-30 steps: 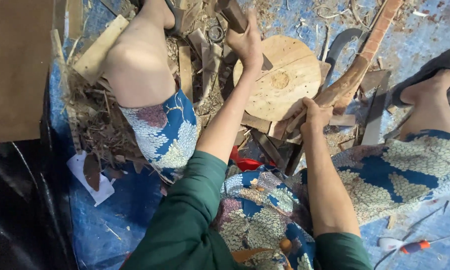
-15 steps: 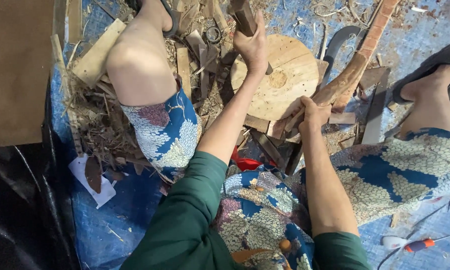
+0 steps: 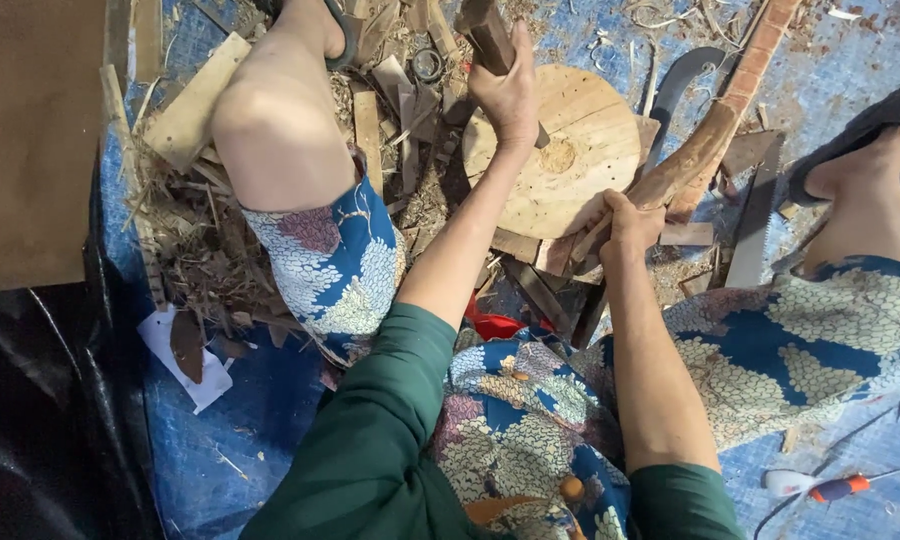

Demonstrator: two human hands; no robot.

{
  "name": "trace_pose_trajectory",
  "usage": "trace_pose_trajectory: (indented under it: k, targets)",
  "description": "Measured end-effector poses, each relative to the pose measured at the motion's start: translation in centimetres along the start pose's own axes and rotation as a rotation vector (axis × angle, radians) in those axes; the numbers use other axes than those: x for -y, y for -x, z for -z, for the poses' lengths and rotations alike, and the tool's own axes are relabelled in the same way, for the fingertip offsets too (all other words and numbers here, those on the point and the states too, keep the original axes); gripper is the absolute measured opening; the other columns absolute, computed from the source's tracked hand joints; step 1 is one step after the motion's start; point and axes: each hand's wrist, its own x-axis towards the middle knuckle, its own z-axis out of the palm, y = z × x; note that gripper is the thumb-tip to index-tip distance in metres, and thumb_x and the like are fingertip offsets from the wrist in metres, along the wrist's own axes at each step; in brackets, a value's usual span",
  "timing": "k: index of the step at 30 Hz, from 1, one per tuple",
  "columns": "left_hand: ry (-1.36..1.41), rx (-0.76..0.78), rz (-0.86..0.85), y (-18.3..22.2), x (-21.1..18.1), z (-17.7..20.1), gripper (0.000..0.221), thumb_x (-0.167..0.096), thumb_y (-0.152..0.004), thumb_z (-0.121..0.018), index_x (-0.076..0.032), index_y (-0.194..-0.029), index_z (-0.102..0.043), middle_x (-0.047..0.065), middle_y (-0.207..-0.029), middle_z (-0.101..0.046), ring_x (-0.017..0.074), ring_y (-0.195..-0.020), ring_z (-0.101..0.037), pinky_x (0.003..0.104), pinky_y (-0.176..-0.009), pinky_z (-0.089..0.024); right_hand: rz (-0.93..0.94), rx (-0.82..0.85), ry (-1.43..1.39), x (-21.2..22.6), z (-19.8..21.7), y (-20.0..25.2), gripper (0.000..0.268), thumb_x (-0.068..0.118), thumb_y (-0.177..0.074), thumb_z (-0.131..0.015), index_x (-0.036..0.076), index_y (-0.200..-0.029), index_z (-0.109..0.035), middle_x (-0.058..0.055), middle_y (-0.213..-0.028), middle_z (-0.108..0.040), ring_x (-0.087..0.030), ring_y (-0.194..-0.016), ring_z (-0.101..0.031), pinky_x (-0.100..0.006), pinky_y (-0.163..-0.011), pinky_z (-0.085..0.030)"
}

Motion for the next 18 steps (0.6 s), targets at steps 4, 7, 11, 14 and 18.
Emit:
trace_pose_trajectory:
  k: [4, 7, 11, 14, 18]
  targets:
    - [-0.002, 0.008, -0.001, 0.2, 0.5, -0.1, 0.030, -0.034, -0.091, -0.064, -0.019, -0.068, -0.053, -0.009, -0.060, -0.055, 0.0070, -0.047, -0.052, 0.020, -0.051, -0.047, -0.014, 0.029, -0.034, 0.4, 0.1, 0.5, 0.049, 0.017, -0.081, -0.084, 0.005, -0.114, -0.050, -0.007, -0.095, -0.067, -0.015, -0.071, -0.071, -0.025, -0.058, -0.062]
    - [-0.023, 0.000, 0.014, 0.4, 0.2, 0.0, 0.026, -0.031, -0.090, -0.065, -0.019, -0.070, -0.055, -0.009, -0.060, -0.057, 0.0068, -0.049, -0.054, 0.020, -0.052, -0.048, -0.023, 0.027, -0.061, 0.4, 0.1, 0.4, 0.048, 0.016, -0.081, -0.084, 0.005, -0.113, -0.050, -0.006, -0.091, -0.067, -0.014, -0.064, -0.067, -0.026, -0.050, -0.058]
    - [-0.001, 0.005, 0.001, 0.3, -0.5, 0.1, 0.028, -0.034, -0.091, -0.064, -0.019, -0.070, -0.052, -0.010, -0.060, -0.053, 0.0065, -0.047, -0.051, 0.019, -0.049, -0.047, -0.041, 0.045, -0.044, 0.7, 0.2, 0.7, 0.047, 0.016, -0.084, -0.084, 0.005, -0.112, -0.048, -0.004, -0.087, -0.065, -0.012, -0.060, -0.066, -0.025, -0.047, -0.057]
    - [-0.020, -0.015, 0.002, 0.2, -1.1, 0.2, 0.027, -0.033, -0.091, -0.064, -0.019, -0.071, -0.054, -0.010, -0.060, -0.054, 0.0060, -0.049, -0.051, 0.020, -0.052, -0.045, -0.005, 0.021, -0.019, 0.2, 0.1, 0.3, 0.049, 0.018, -0.080, -0.085, 0.005, -0.113, -0.051, -0.007, -0.095, -0.067, -0.014, -0.072, -0.070, -0.026, -0.061, -0.061]
    - [-0.003, -0.005, -0.002, 0.3, -0.7, 0.1, 0.027, -0.035, -0.091, -0.064, -0.019, -0.071, -0.053, -0.010, -0.059, -0.053, 0.0063, -0.048, -0.050, 0.020, -0.050, -0.045, -0.004, 0.016, -0.025, 0.2, 0.1, 0.2, 0.049, 0.019, -0.079, -0.085, 0.005, -0.113, -0.052, -0.007, -0.096, -0.068, -0.014, -0.073, -0.071, -0.025, -0.062, -0.062]
